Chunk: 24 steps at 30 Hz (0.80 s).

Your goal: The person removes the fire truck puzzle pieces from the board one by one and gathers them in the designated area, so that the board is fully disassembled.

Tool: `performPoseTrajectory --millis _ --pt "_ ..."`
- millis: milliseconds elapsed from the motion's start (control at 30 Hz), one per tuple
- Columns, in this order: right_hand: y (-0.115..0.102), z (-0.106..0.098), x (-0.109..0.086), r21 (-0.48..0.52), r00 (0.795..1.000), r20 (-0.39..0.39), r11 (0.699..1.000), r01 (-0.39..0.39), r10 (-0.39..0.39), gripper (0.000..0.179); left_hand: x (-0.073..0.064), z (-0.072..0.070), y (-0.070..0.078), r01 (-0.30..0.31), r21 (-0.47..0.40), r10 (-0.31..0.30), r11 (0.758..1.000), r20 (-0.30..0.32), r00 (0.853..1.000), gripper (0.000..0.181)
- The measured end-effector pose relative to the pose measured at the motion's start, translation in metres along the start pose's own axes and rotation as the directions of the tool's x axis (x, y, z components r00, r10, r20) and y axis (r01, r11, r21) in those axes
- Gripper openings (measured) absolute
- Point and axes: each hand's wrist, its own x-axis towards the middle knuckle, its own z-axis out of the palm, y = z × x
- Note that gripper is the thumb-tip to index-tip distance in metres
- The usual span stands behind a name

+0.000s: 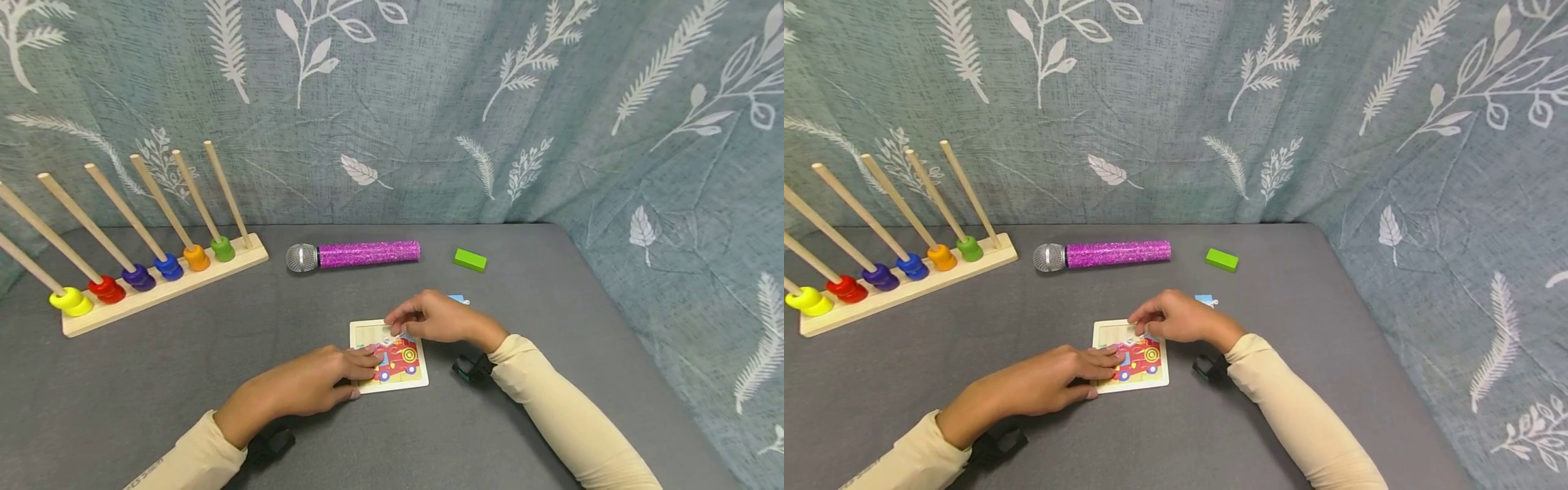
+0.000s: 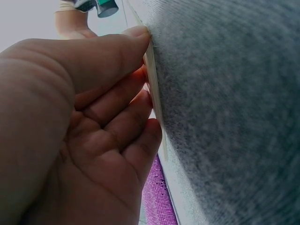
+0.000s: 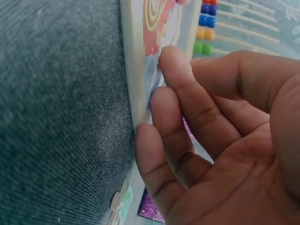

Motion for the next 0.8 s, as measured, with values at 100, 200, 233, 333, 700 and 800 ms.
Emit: performPoseTrajectory --millis 100,200,233,333,700,800 --pt "0.0005 0.0002 0.0020 -0.031 1.000 -0.006 0.999 0.010 -0.010 0.025 -0.0002 0.0000 -0.0003 0.007 -0.005 -0.007 1.000 0.000 1.000 0.038" --pt "0.0017 0.0005 0.0041 -0.112 0.999 -0.017 0.993 0.038 -0.040 0.021 -0.0003 0.0003 -0.0008 0.010 -0.003 -0.010 1.000 0.002 1.000 0.037" --pt "0.0014 0.0005 0.0048 -0.143 0.999 -0.020 0.989 0.045 -0.049 0.020 -0.0003 0.0005 -0.0009 0.010 -0.002 -0.010 1.000 0.003 1.000 0.037" --pt "0.0004 0.0001 0.0070 -0.197 0.998 -0.019 0.979 0.058 -0.062 0.020 -0.0004 0.0008 -0.0012 0.013 0.004 -0.013 1.000 0.007 1.000 0.037" --pt "-0.0032 -0.0031 0.0079 -0.172 0.998 -0.060 0.985 -0.022 0.012 0.021 -0.0006 0.0011 -0.0022 0.018 -0.010 -0.018 1.000 0.010 1.000 0.038" --pt "-0.0036 -0.0053 0.0078 -0.167 0.998 -0.049 0.985 -0.033 0.025 0.020 -0.0006 0.0008 -0.0020 0.019 -0.014 -0.019 1.000 0.009 1.000 0.038"
